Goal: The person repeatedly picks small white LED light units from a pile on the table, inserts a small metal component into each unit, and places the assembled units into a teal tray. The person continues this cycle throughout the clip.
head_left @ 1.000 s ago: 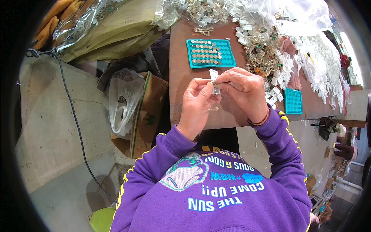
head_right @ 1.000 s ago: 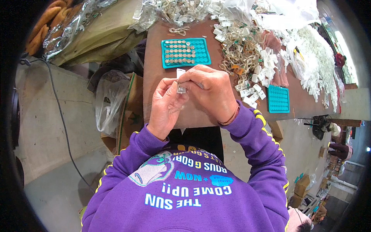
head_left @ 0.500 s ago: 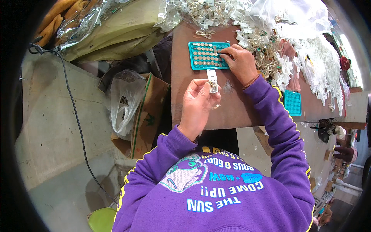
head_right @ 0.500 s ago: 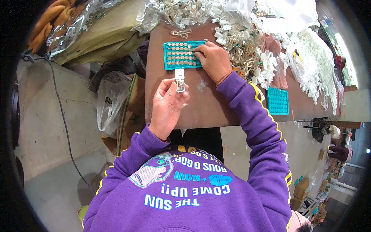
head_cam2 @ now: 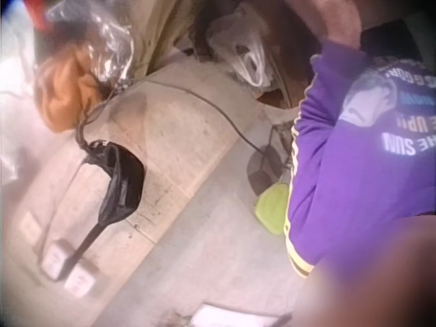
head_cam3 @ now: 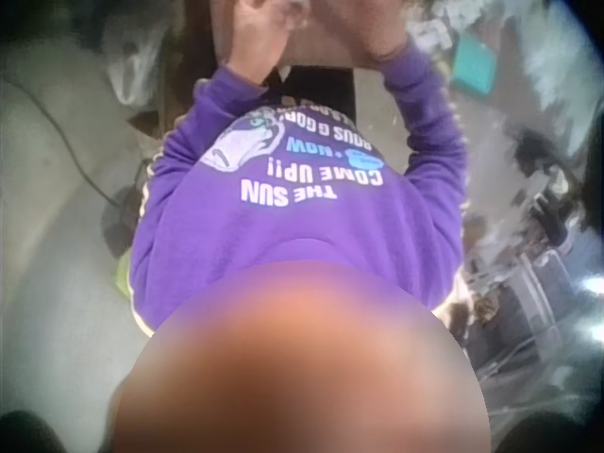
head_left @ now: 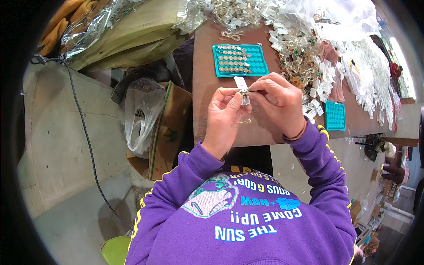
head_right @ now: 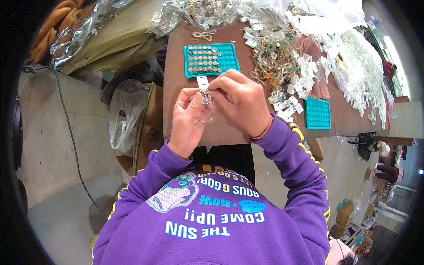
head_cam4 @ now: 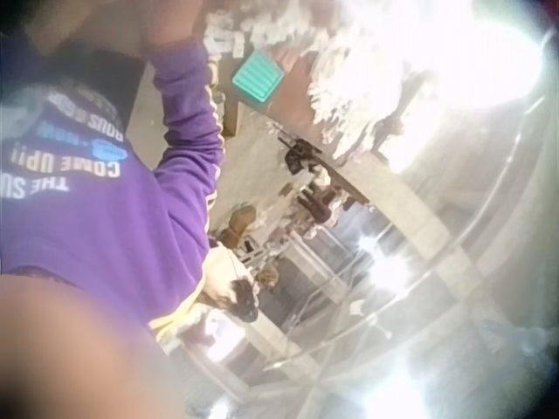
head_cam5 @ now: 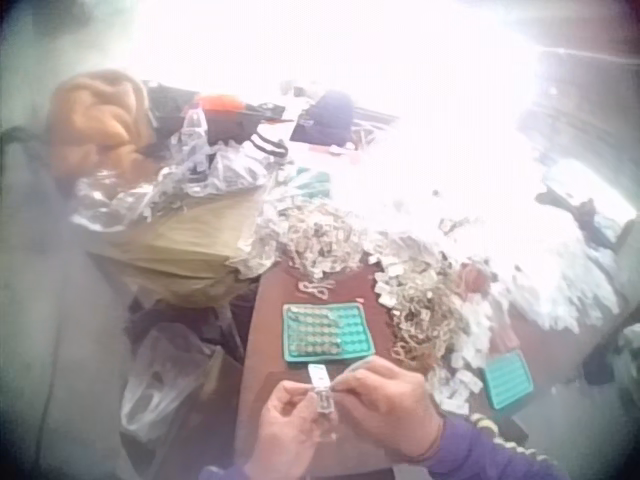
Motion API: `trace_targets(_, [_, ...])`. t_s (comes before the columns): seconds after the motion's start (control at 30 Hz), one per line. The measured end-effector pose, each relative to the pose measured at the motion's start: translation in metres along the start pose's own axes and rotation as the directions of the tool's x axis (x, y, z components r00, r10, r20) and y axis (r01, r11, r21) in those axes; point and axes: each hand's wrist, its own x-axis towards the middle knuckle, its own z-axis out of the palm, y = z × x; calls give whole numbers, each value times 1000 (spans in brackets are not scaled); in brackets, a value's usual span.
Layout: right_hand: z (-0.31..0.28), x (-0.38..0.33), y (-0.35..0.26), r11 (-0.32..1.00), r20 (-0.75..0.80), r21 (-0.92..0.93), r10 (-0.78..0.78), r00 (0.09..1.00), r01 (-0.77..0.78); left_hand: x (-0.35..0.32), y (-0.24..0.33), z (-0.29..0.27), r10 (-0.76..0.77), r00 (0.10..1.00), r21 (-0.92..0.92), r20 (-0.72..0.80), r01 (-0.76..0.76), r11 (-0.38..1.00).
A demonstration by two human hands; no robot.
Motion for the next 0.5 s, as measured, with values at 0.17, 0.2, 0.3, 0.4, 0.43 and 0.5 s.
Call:
trace_targets(0.17, [3, -4, -3, 998, -22, -34, -58, 998, 57, -1, 0, 1, 31, 999, 74, 17, -32, 997])
trace_targets(0.2, [3, -4, -2, 996, -18, -51, -76, 997, 75, -1, 0, 1, 29, 999, 83, 29, -31, 996])
trace_targets(0.3, [2, -3, -2, 992, -5, -81, -93, 996, 92, -1, 1, 1, 16, 999, 99, 44, -20, 995])
trace_targets(0.4, [4, -3, -3, 989, -8, -98, -109, 994, 107, -1, 2, 0, 12, 999, 92, 45, -16, 996])
trace_targets(0.43, [5, -3, -3, 990, -21, -106, -94, 995, 92, -1, 2, 0, 9, 999, 84, 46, -13, 996])
trace_targets(0.5, [5, -2, -3, 997, -5, -68, -39, 999, 39, -1, 1, 0, 7, 999, 65, 39, -10, 998])
